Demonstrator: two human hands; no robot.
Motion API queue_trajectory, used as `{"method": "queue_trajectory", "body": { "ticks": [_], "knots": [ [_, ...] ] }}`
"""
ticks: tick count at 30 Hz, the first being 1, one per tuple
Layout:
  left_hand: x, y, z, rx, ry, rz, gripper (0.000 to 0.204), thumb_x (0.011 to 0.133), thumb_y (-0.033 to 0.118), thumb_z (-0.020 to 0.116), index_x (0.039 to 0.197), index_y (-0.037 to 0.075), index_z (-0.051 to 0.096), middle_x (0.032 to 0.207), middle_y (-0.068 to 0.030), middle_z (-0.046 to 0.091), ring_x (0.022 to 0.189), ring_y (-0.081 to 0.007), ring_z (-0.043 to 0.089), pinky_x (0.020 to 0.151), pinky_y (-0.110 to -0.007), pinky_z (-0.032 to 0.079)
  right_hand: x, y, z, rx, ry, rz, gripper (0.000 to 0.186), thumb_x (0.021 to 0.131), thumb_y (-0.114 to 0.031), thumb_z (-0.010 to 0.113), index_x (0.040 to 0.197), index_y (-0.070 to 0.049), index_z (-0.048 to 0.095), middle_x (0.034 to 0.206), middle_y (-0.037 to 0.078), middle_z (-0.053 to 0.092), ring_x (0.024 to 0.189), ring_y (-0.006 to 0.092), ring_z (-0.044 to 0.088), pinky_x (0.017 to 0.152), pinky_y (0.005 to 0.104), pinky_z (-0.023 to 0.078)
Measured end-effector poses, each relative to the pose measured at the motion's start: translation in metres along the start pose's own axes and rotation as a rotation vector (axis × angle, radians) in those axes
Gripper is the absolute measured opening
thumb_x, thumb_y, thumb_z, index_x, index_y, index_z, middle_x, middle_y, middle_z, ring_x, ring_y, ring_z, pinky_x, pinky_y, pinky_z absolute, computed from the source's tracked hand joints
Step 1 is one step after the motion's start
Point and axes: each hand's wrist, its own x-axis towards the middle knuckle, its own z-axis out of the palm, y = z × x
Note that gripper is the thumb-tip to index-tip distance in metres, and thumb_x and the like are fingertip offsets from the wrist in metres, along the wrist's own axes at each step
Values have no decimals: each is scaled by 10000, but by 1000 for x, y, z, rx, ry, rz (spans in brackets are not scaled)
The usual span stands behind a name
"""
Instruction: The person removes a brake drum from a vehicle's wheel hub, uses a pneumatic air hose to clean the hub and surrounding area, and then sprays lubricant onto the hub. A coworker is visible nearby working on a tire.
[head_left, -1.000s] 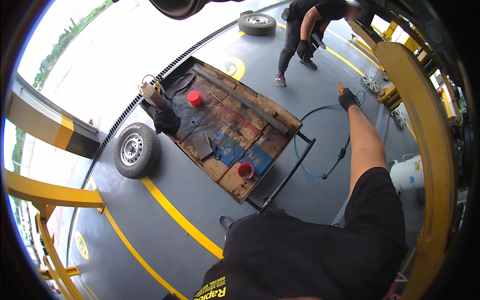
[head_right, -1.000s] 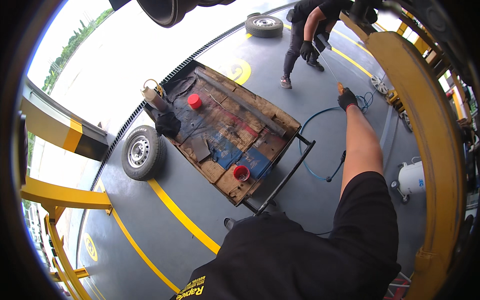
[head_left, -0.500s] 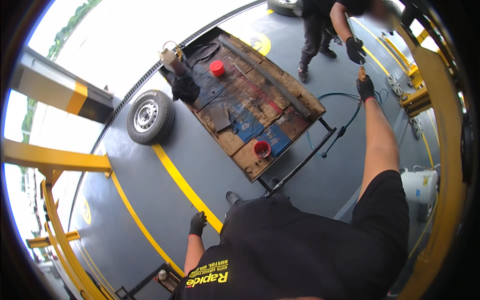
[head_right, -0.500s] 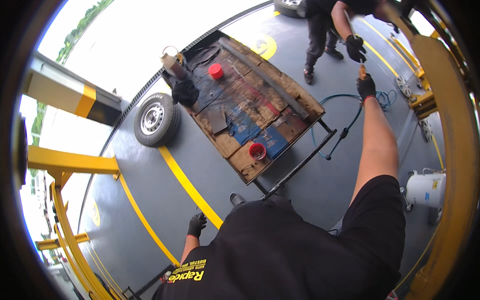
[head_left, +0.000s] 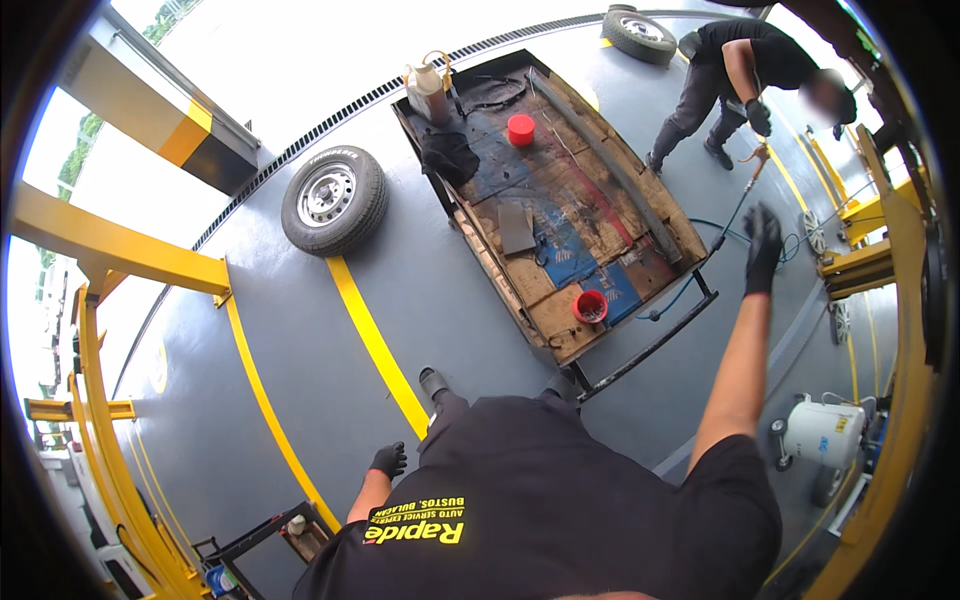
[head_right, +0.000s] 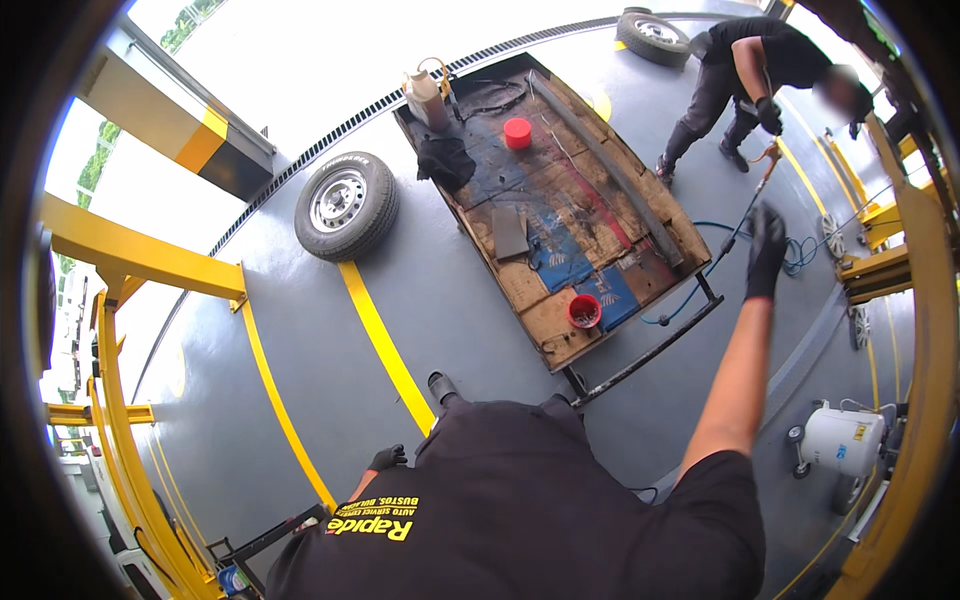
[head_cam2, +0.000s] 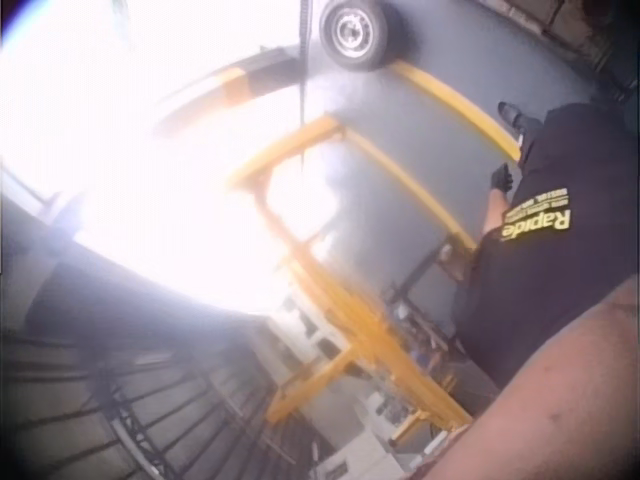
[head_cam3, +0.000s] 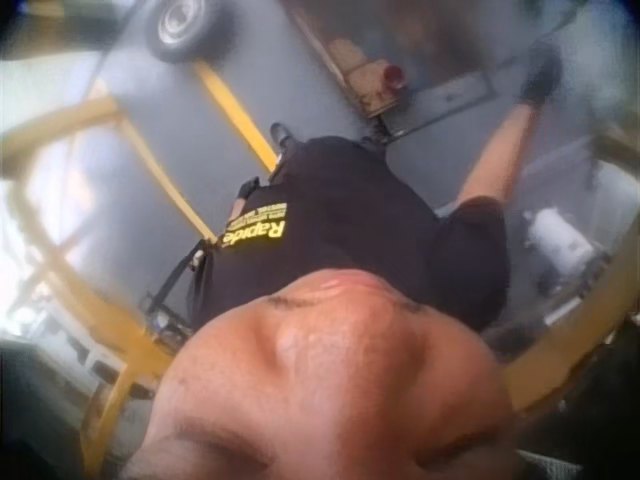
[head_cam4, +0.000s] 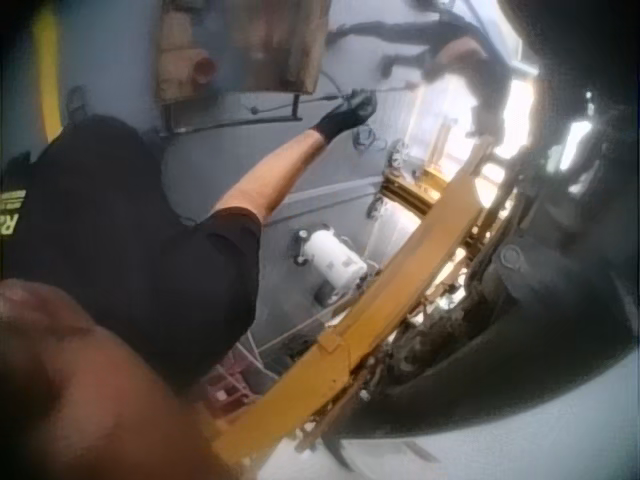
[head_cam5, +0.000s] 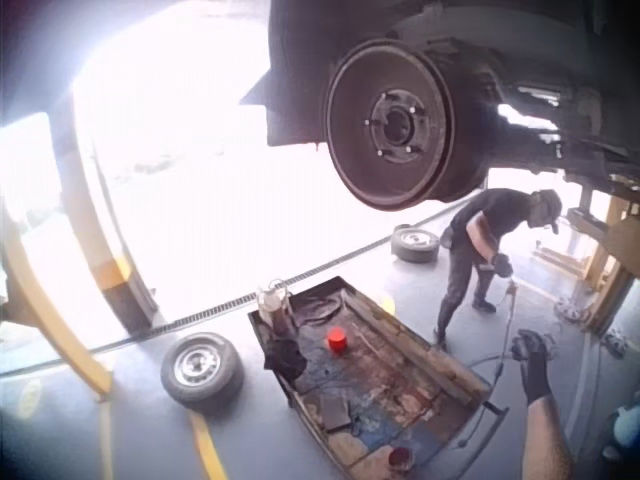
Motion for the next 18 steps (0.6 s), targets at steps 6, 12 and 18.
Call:
{"method": "queue_trajectory", "body": {
  "ticks": [6, 12, 18],
  "knots": [
    [40, 97, -81, 186, -238, 258, 199, 1073, 244, 466, 1167, 136, 604, 871, -97, 671, 721, -229, 673, 581, -429, 535, -309, -71, 170, 211, 132, 448, 242, 1045, -201, 666, 1167, 5, 706, 1002, 102, 755, 877, 121, 707, 783, 310, 574],
    [88, 235, -153, 518, 30, 489, 378, 998, 393, 668, 1031, 19, 716, 869, -135, 746, 784, -271, 718, 707, -447, 572, -281, -174, 247, -288, -137, -5, 193, 1031, -132, 641, 1146, 0, 724, 1007, 119, 777, 922, 217, 751, 812, 354, 574],
    [109, 415, -103, 554, 18, 883, 391, 996, 355, 694, 1036, -31, 732, 901, -165, 758, 836, -272, 719, 792, -389, 563, -200, -308, 255, -432, 2, -371, 231, 1060, -123, 611, 1222, 13, 704, 1052, 114, 753, 969, 164, 723, 879, 319, 550]
  ]
}}
